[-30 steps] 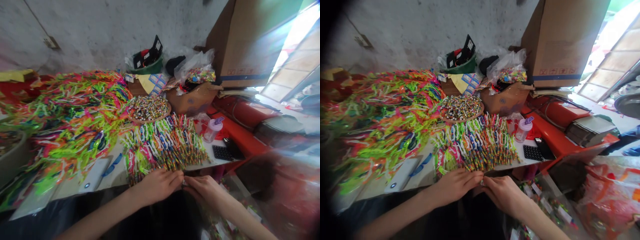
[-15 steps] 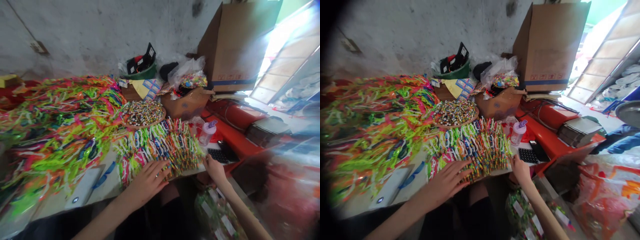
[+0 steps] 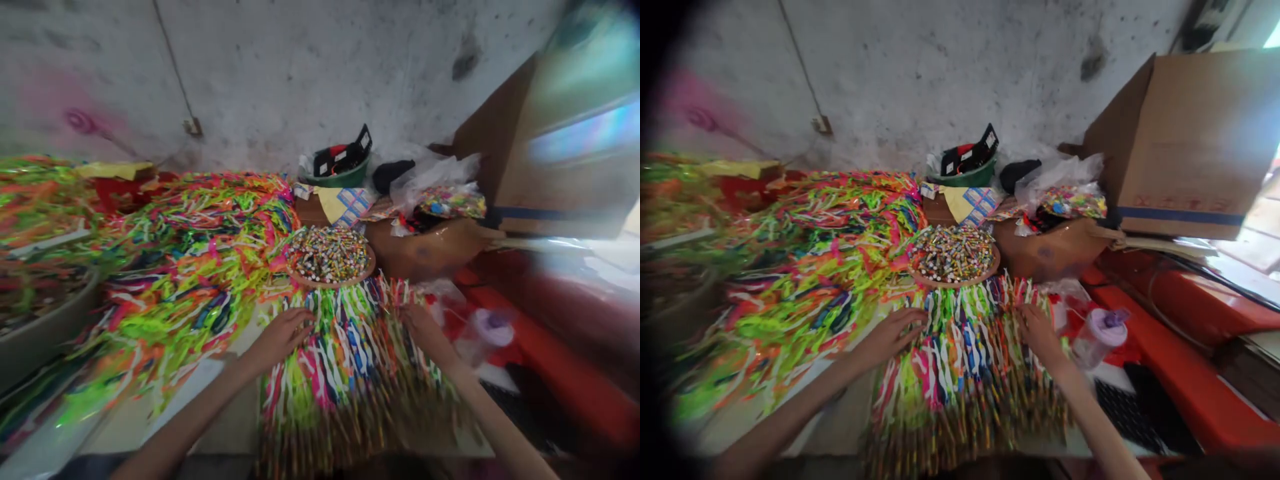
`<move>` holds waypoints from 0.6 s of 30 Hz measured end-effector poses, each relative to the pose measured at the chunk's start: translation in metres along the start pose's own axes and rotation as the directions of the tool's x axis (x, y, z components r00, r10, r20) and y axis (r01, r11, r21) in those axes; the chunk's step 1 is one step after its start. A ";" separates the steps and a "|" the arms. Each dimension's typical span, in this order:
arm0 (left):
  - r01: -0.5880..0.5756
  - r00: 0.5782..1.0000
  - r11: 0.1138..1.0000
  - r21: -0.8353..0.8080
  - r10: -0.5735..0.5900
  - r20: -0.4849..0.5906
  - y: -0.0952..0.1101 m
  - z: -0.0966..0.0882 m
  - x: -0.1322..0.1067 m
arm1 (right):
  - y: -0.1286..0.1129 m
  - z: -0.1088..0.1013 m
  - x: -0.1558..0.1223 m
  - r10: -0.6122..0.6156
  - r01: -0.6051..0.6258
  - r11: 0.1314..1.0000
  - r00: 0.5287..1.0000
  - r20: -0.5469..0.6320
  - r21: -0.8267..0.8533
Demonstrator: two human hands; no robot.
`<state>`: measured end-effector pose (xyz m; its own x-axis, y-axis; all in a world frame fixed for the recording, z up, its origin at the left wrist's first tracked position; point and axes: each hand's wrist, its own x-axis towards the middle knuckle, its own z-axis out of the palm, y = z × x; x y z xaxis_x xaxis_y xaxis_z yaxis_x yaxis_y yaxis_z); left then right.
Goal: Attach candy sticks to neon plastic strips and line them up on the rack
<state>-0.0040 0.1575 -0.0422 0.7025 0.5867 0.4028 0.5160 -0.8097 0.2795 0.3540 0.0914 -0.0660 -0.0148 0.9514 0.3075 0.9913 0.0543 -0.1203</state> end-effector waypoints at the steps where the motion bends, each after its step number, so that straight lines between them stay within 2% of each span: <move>1: 0.011 1.000 1.000 0.010 -0.011 -0.005 -0.012 0.005 0.014 | -0.008 0.003 0.032 -0.054 0.054 0.999 0.998 0.011 0.002; 3: 0.020 1.000 0.999 0.049 -0.019 -0.010 -0.034 0.018 0.044 | -0.025 0.012 0.093 -0.148 0.149 0.989 0.988 0.040 -0.007; 5: 0.005 1.000 0.997 0.080 -0.005 -0.001 -0.053 0.031 0.074 | -0.038 0.023 0.142 -0.209 0.213 0.977 0.973 0.097 -0.032; 8: -0.043 0.998 0.996 0.083 0.039 0.051 -0.075 0.050 0.108 | -0.046 0.042 0.189 -0.233 0.258 0.961 0.948 0.216 -0.097; 13: -0.101 0.982 0.994 0.040 0.093 0.163 -0.098 0.071 0.133 | -0.038 0.070 0.217 -0.256 0.348 0.920 0.883 0.394 -0.181; 18: -0.139 0.964 0.990 -0.011 0.137 0.229 -0.114 0.080 0.145 | -0.027 0.077 0.224 -0.332 0.481 0.858 0.788 0.518 -0.182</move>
<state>0.0788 0.3356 -0.0853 0.8599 0.4569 0.2274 0.4084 -0.8833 0.2304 0.3134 0.3263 -0.0665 -0.4090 0.8890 -0.2061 0.8670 0.4490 0.2161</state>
